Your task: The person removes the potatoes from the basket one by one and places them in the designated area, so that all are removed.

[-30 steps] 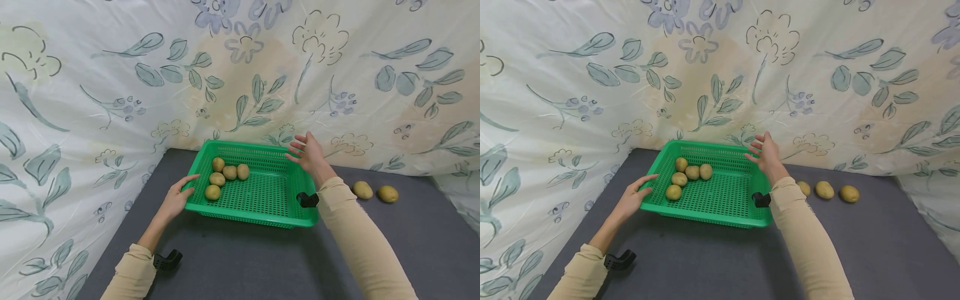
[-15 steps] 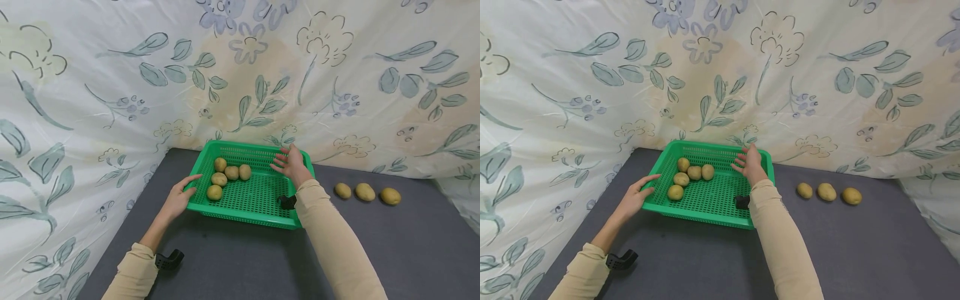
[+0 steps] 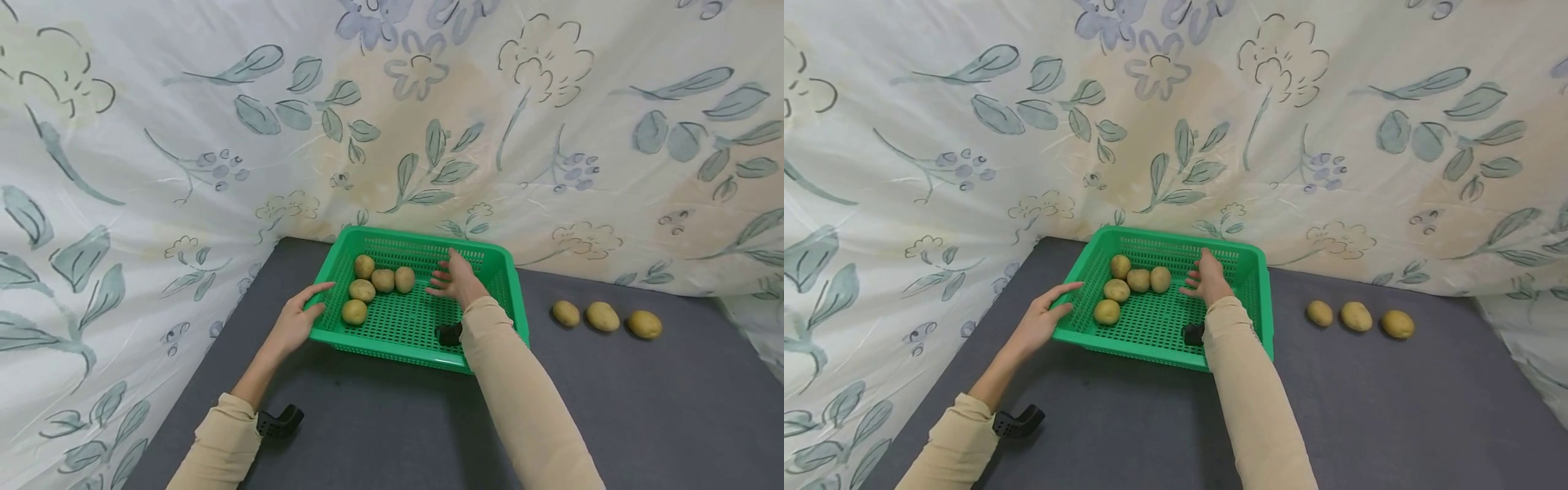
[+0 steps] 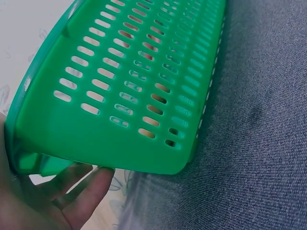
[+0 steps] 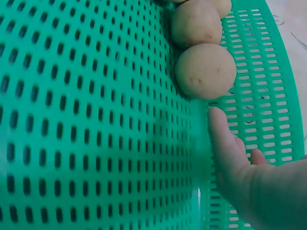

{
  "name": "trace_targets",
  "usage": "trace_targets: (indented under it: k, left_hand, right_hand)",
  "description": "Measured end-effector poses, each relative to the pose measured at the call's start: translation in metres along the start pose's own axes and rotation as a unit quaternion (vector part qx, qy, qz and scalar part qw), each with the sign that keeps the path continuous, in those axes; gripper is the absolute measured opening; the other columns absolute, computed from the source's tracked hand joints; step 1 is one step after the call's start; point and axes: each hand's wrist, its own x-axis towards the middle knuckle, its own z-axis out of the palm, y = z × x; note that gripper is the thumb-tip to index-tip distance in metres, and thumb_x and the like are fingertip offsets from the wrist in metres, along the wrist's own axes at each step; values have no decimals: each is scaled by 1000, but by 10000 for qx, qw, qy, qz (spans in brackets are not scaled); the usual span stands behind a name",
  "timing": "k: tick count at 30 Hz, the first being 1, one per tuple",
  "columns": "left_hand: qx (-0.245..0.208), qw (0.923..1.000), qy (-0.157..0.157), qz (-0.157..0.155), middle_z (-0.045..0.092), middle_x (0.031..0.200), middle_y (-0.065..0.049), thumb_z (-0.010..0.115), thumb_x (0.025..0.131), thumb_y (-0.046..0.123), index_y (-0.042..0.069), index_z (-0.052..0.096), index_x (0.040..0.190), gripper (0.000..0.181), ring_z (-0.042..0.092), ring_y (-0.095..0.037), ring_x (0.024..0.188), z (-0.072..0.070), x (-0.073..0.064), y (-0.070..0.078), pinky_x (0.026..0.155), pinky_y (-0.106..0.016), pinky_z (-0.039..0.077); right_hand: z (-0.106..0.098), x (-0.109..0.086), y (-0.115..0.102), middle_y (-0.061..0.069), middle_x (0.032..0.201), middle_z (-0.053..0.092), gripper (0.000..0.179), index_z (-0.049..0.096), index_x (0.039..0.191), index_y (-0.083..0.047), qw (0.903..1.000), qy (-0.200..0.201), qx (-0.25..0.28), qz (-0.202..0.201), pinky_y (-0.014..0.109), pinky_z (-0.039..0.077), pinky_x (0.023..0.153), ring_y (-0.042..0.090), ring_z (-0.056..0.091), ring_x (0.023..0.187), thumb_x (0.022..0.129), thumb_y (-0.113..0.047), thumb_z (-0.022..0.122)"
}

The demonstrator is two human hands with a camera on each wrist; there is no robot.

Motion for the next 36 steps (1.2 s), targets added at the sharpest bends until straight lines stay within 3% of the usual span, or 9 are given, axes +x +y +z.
trace_targets:
  k: [3,6,16,21,22,26,31,32,36]
  left_hand:
    - [-18,10000,-19,1,31,150,-16,42,100,7,9,45,142,42,27,-33,136,0,0,0,96,-52,31]
    - [-23,10000,-33,-4,30,150,-16,41,100,7,9,45,143,42,26,-33,136,0,0,-1,92,-51,31]
    - [-23,10000,-31,-30,31,150,-15,42,101,7,11,45,143,42,37,-32,123,3,1,0,87,-46,31]
    - [10,10000,20,5,32,150,-15,42,100,7,10,45,142,42,35,-32,128,2,0,1,86,-46,31]
    - [12,10000,25,6,32,149,-15,42,100,6,10,45,142,42,41,-35,119,2,-1,1,86,-46,31]
    - [-10,10000,17,15,32,149,-15,42,100,6,10,45,142,42,42,-34,112,1,-1,1,86,-46,32]
    - [-30,10000,16,37,33,150,-14,42,101,7,11,46,142,42,38,-30,120,0,0,0,86,-46,31]
    - [-45,10000,20,29,33,149,-13,42,101,7,11,46,142,42,44,-33,111,1,0,0,85,-46,32]
    - [-11,10000,43,27,34,149,-13,42,101,7,12,46,142,42,46,-36,90,2,0,-1,84,-44,33]
  right_hand:
    - [4,3,4,20,142,28,62,28,149,-6,9999,52,-6,133,51,37,101,38,30,133,102,-46,31]
    - [7,5,7,21,141,27,62,27,149,-4,9996,64,32,257,52,35,102,39,29,133,102,-46,31]
    - [16,12,16,21,146,23,62,26,149,-3,9987,163,166,447,53,34,103,37,25,135,103,-43,31]
    - [28,13,20,21,152,15,62,18,152,-3,9981,75,364,501,53,34,103,36,20,138,103,-39,35]
    - [30,13,20,22,152,15,62,18,152,-3,9979,66,409,503,53,34,103,35,20,138,103,-38,36]
    - [37,13,22,23,151,18,60,19,151,-3,9977,144,489,451,51,37,101,35,25,137,103,-32,41]
    - [43,13,24,23,149,25,57,24,151,-7,9988,255,272,327,48,40,99,36,33,133,101,-24,48]
    - [44,14,25,22,148,27,57,26,150,-8,9990,264,187,296,48,41,98,36,35,132,100,-22,50]
    - [46,19,29,20,147,32,57,35,145,-5,9989,379,-161,206,46,44,96,34,37,131,95,-14,60]
